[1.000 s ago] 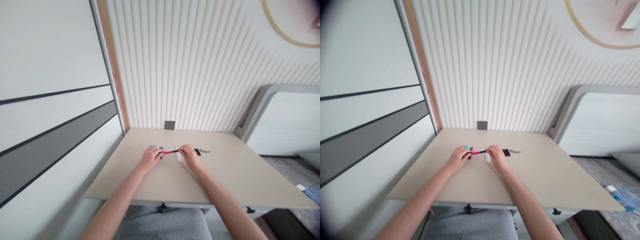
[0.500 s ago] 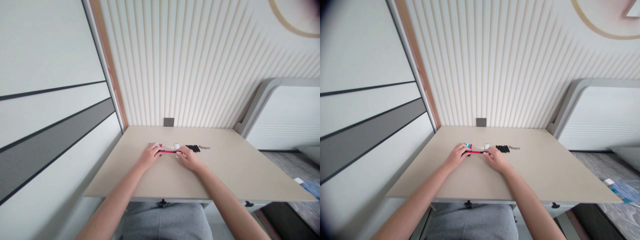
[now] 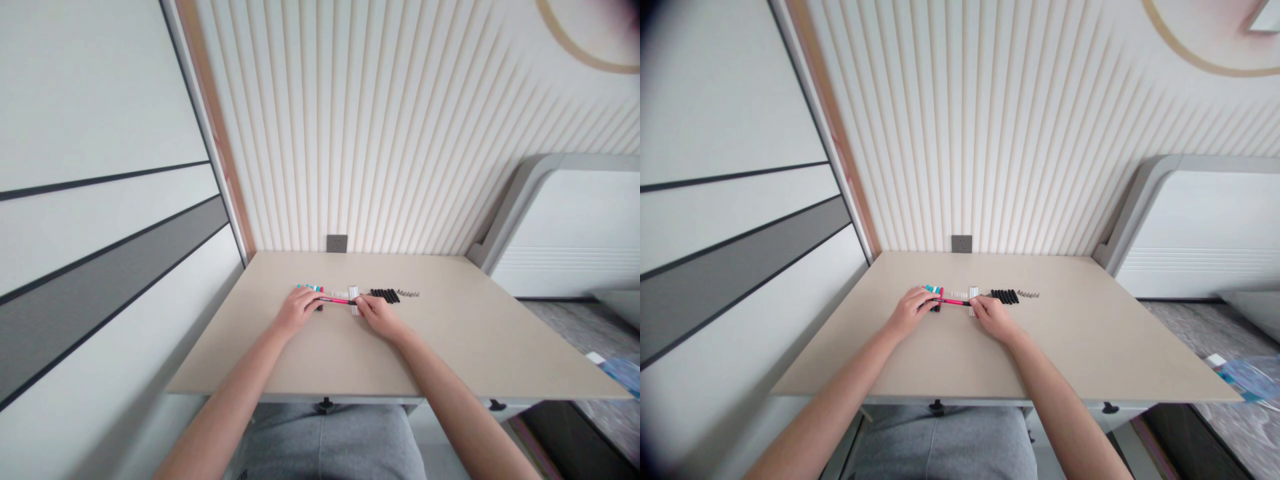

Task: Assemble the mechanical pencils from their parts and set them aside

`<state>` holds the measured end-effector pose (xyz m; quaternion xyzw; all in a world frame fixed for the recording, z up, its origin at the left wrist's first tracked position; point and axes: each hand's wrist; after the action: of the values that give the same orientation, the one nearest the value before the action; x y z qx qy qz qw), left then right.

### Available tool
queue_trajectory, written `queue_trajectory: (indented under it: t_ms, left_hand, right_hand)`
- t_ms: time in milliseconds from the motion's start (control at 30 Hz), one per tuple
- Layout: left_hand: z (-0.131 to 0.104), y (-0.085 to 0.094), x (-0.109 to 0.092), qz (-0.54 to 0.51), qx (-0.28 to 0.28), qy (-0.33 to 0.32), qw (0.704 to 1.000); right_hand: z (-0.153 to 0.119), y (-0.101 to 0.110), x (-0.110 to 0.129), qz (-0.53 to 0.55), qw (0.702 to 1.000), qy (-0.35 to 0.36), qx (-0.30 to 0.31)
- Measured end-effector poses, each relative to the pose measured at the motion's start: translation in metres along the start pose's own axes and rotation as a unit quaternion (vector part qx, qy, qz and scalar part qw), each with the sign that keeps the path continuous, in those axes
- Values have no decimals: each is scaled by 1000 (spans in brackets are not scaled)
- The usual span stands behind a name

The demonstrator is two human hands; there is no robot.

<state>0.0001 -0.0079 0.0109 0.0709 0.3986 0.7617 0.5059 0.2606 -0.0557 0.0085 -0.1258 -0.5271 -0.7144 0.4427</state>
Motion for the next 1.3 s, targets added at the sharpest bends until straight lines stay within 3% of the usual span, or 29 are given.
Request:
queue_trajectory:
  t_ms: [233,500,733,900,1033,1200,1300]
  left_hand:
    - [0,-2,1,2,45,9,999]
    - [-2,-5,4,-28,13,39,999]
    - [-1,-5,2,-20,6,22,1000]
    - [-1,-6,0,-29,6,25,999]
    - [-1,-5,-2,-43,20,28,998]
    - [0,-5,-3,-45,16,27,998]
    - [-1,-5,-2,-43,18,22,999]
  right_hand:
    - [4,-1,-7,-53,998,24,-31]
    - [2,-6,-2,-90,991,41,-88]
    - [3,-6,-2,-83,995,41,-47]
    - [1,-7,-5,-55,996,11,-76]
    - [0,-8,-4,-72,997,31,-20]
    - [0,-7,-5,-61,997,13,-43]
    - [0,-7,-4,-67,997,32,-11]
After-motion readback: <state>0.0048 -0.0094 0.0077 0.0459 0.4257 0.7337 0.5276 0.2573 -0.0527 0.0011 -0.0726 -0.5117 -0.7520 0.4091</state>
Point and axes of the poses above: each hand's wrist, its own z-axis towards the middle knuckle, its own y-axis out of the back of the hand, x = y × z, and after that the axes turned 1 degree about y, right-handed
